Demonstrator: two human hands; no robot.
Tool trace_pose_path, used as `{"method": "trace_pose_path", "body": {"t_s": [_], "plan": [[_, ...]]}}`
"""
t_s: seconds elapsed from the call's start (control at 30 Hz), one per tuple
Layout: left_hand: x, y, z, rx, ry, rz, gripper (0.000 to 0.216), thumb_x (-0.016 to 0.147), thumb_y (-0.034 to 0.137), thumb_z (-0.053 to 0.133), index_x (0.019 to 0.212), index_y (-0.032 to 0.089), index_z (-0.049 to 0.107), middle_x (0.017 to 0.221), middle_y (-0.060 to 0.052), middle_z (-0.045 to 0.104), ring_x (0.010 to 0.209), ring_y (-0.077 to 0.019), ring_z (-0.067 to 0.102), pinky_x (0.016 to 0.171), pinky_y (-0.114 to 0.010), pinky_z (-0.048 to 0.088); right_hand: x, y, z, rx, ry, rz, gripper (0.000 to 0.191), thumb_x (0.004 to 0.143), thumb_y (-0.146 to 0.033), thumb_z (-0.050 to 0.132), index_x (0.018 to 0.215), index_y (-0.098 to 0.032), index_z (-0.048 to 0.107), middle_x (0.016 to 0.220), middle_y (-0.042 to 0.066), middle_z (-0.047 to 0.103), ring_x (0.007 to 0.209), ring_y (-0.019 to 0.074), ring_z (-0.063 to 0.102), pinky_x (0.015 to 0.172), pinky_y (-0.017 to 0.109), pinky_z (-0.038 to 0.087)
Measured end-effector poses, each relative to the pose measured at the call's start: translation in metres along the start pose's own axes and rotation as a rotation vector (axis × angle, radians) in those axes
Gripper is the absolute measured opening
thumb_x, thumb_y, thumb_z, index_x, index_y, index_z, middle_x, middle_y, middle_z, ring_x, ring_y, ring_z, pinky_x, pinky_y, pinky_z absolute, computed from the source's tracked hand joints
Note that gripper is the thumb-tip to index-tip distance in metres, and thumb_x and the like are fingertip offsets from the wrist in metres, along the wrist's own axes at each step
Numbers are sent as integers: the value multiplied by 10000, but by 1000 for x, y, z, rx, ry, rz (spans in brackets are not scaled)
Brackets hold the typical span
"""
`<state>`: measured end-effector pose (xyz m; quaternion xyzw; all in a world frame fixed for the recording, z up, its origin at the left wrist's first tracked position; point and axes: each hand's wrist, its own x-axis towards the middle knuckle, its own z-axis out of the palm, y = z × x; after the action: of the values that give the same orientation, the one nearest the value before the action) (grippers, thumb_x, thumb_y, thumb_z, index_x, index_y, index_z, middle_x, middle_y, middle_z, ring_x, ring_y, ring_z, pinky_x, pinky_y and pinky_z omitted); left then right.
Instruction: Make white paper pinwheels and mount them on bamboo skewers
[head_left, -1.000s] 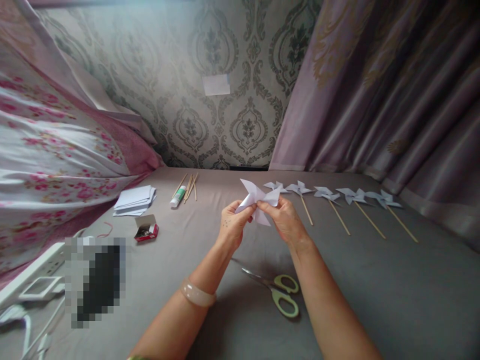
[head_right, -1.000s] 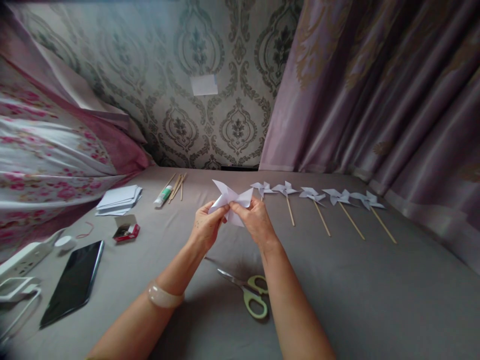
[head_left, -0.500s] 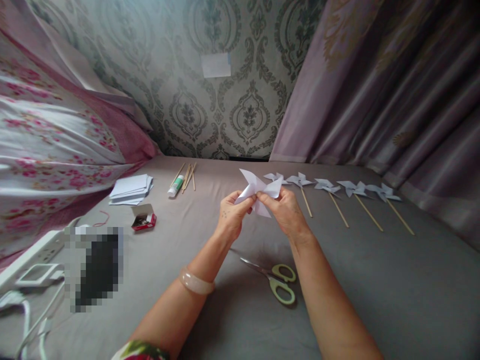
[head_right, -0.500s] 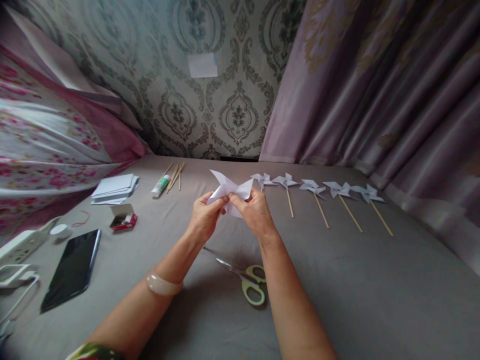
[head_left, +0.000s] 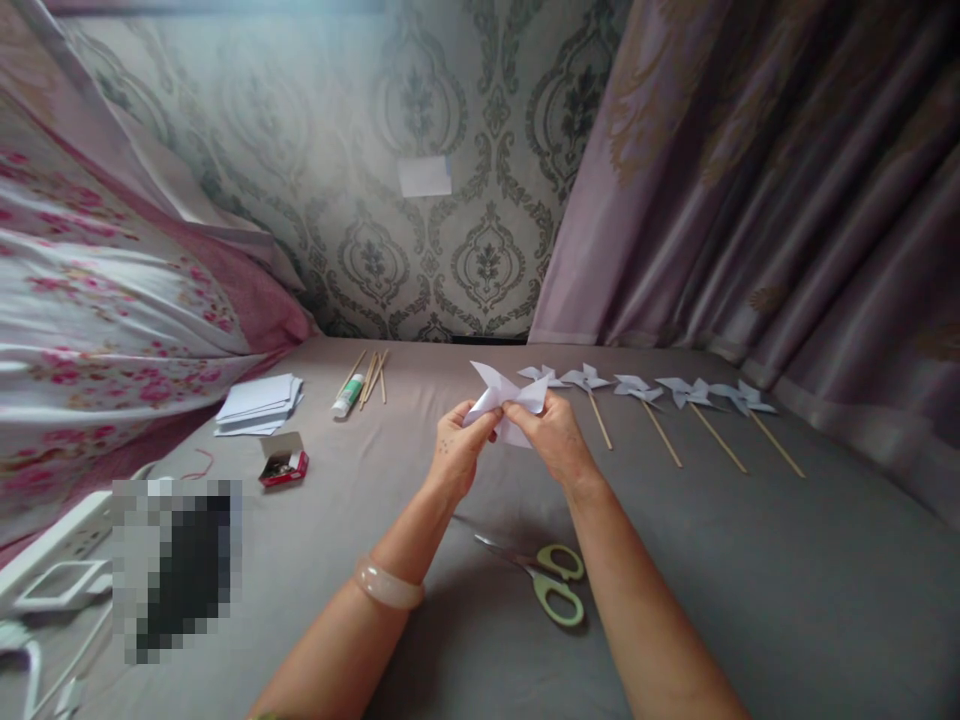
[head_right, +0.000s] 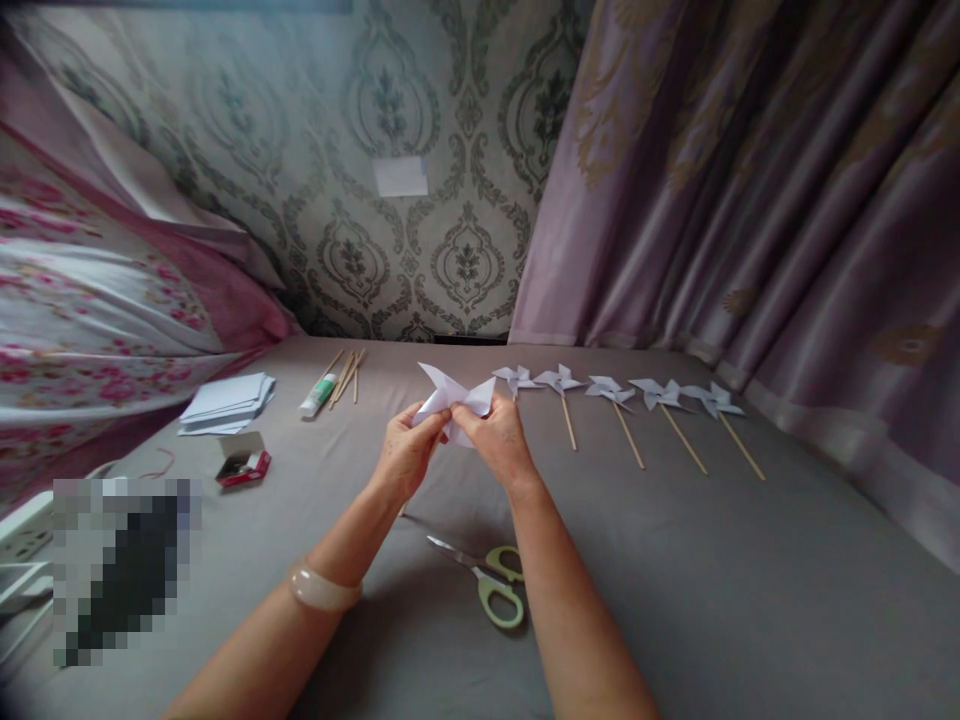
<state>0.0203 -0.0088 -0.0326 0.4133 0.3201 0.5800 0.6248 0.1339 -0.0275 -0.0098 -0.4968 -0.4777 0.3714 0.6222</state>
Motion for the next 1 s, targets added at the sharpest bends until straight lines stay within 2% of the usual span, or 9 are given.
{"method": "trace_pose_path", "body": {"t_s": [0.13, 0.23, 0.4, 0.5, 0.67, 0.8, 0.87, 1.0], "plan": [[-3, 6, -2, -20, -108, -44, 218, 633, 294, 768, 765, 136, 698, 653, 0, 625, 602, -92, 533, 618, -218, 405, 1, -1, -2, -2, 64, 13, 193, 621, -338, 726, 713, -173, 685, 705, 30, 716, 677, 205, 634, 616, 295, 474], [-4, 15, -6, 12, -179, -85, 275, 626, 304, 770, 839, 138, 718, 754, -34, 672, 691, -130, 599, 711, -257, 458, 3, -2, -5, 35, 101, 23, 218, 606, -349, 738, 724, -172, 695, 706, 32, 717, 678, 203, 633, 624, 297, 475], [2, 18, -21, 280, -396, -194, 331, 620, 265, 779, 929, 152, 734, 949, -113, 725, 836, -201, 665, 773, -300, 472, 7, -6, -16, 104, 182, 32, 249, 580, -369, 755, 722, -173, 700, 723, 41, 729, 663, 194, 636, 621, 294, 476], [5, 12, -27, 387, -503, -236, 298, 639, 290, 780, 905, 159, 745, 907, -114, 739, 787, -187, 663, 719, -274, 462, 11, -8, -24, 141, 243, 31, 269, 569, -385, 755, 728, -175, 699, 713, 28, 726, 654, 184, 634, 629, 295, 472], [2, 5, -23, 351, -545, -323, 322, 631, 353, 808, 877, 153, 753, 829, -114, 740, 725, -189, 665, 694, -289, 477, 16, -11, -37, 180, 282, 30, 305, 542, -403, 781, 733, -179, 699, 694, 9, 715, 651, 172, 631, 666, 295, 474], [-2, 5, -17, 281, -576, -372, 341, 635, 357, 815, 900, 151, 755, 855, -118, 739, 744, -196, 674, 723, -308, 497, 16, -14, -47, 151, 235, 4, 326, 651, -495, 728, 739, -182, 699, 710, 12, 700, 671, 160, 613, 651, 275, 457], [-3, 5, -16, 256, -581, -377, 336, 645, 350, 812, 909, 151, 754, 856, -118, 738, 745, -194, 674, 728, -311, 503, 16, -16, -54, 111, 265, -41, 340, 742, -515, 639, 802, -186, 701, 737, 15, 693, 682, 157, 603, 644, 271, 450], [-1, 4, -18, 225, -584, -381, 349, 654, 342, 811, 935, 145, 747, 860, -113, 737, 749, -192, 672, 727, -313, 506, 13, -22, -66, -72, 377, -262, 383, 835, -403, 541, 1155, -215, 634, 967, 34, 695, 815, 160, 615, 761, 293, 464]]}}
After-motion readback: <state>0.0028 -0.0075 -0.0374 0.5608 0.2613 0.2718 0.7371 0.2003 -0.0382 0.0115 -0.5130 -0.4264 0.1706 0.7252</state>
